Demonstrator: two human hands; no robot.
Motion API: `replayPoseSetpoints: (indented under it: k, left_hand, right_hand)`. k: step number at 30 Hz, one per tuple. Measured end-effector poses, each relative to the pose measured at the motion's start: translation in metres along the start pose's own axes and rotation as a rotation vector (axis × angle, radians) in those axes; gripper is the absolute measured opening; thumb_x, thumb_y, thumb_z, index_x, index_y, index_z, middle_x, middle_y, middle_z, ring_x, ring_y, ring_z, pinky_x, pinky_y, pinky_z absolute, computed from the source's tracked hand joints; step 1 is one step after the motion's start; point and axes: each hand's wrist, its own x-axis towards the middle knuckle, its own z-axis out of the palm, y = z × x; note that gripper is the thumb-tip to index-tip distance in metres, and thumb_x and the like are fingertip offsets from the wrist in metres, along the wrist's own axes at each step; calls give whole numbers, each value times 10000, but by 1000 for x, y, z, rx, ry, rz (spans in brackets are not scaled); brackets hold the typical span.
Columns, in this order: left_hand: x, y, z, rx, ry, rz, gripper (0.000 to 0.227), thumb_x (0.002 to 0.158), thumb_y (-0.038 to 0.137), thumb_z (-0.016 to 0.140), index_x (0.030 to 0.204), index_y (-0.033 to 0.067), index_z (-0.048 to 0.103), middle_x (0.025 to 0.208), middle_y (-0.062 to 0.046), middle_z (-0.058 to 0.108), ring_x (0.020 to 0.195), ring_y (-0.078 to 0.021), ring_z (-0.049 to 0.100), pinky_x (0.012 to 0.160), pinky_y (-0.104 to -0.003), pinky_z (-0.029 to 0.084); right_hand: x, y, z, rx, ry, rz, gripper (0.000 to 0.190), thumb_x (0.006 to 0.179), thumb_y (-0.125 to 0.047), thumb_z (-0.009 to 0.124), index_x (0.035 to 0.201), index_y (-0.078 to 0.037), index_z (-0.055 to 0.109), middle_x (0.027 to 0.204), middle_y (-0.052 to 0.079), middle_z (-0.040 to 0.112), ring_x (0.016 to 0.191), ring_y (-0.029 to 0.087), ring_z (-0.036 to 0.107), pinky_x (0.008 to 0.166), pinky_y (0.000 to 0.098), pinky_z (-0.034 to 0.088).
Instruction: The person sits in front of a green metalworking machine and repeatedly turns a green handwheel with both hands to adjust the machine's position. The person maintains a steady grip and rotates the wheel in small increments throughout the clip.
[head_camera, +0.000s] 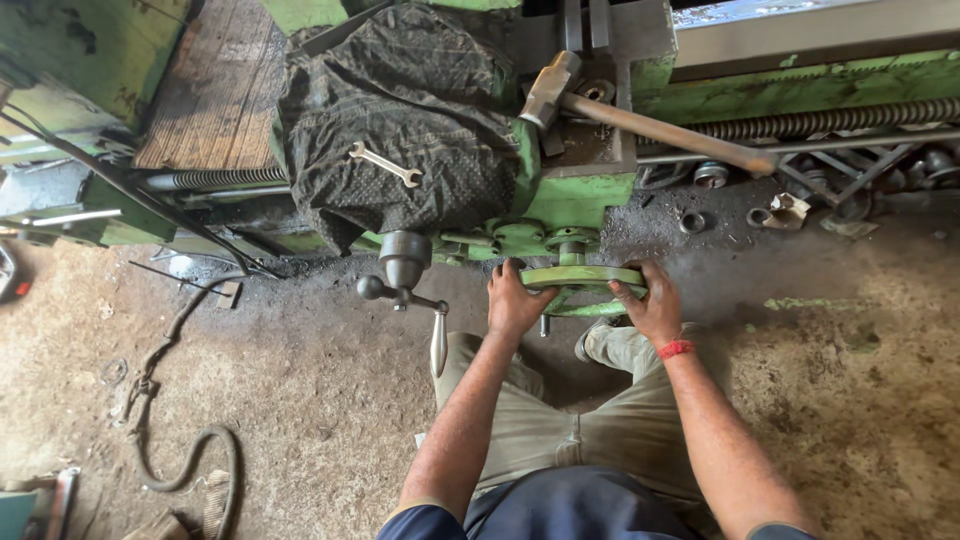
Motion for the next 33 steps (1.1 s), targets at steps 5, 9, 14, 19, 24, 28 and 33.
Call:
replayPoseSetpoints:
  k: [5, 9, 14, 19, 24, 28, 33]
  left_hand:
    - [0, -1, 0, -20, 3, -3, 825, 668, 415, 886, 1299, 4, 551, 1275, -231, 580, 1229, -429, 540, 1056, -512, 451]
    - [1, -1, 2, -12, 10, -3, 818, 670, 424, 891, 1294, 14, 555, 1261, -228, 587, 1222, -427, 544, 1057, -514, 446]
    - [1, -5, 3, -8, 26, 20, 812, 672, 419, 895, 1285, 11, 554, 1240, -228, 597, 1204, -426, 554, 1050, -515, 452]
    - [2, -5, 4, 5, 22, 23, 796, 685, 420, 890, 1276, 11, 547, 1228, -221, 597, 1193, -417, 559, 1043, -512, 454]
    - [1, -3, 2, 8, -20, -27, 803, 693, 414, 881, 1297, 13, 535, 1251, -222, 575, 1200, -414, 548, 1044, -508, 453]
    - [1, -4, 2, -1, 5, 12, 810, 695, 418, 884, 1293, 0, 534, 1255, -224, 580, 1211, -419, 542, 1053, -510, 449]
    - [2, -9, 5, -5, 14, -3, 861, 675, 434, 892, 1310, -15, 522, 1276, -240, 571, 1229, -431, 533, 1060, -507, 447]
  right_hand:
    - [0, 1, -1, -18, -14, 19, 461, 913, -491, 751, 1043, -56, 675, 973, 125, 703, 918, 336, 680, 821, 438, 529]
    - [-1, 1, -2, -34, -21, 54, 505, 898, -538, 737, 1044, -58, 676, 960, 120, 693, 907, 330, 684, 807, 437, 532]
    - [0, 0, -2, -47, -20, 16, 530, 899, -561, 728, 1040, -53, 673, 972, 118, 691, 922, 333, 678, 820, 438, 528]
    - [1, -2, -3, -33, -41, 41, 544, 889, -566, 728, 1029, -44, 674, 952, 115, 685, 910, 327, 676, 808, 432, 528]
    - [1, -3, -4, -10, -50, 63, 545, 876, -555, 740, 1034, -38, 668, 959, 119, 685, 899, 321, 685, 792, 424, 537]
    - [0, -2, -2, -13, -27, 41, 502, 888, -513, 761, 1046, -45, 670, 983, 131, 699, 931, 345, 684, 811, 436, 537]
    - [-2, 3, 0, 0, -18, 21, 466, 908, -464, 771, 1073, -39, 672, 1002, 146, 701, 943, 364, 677, 820, 448, 527]
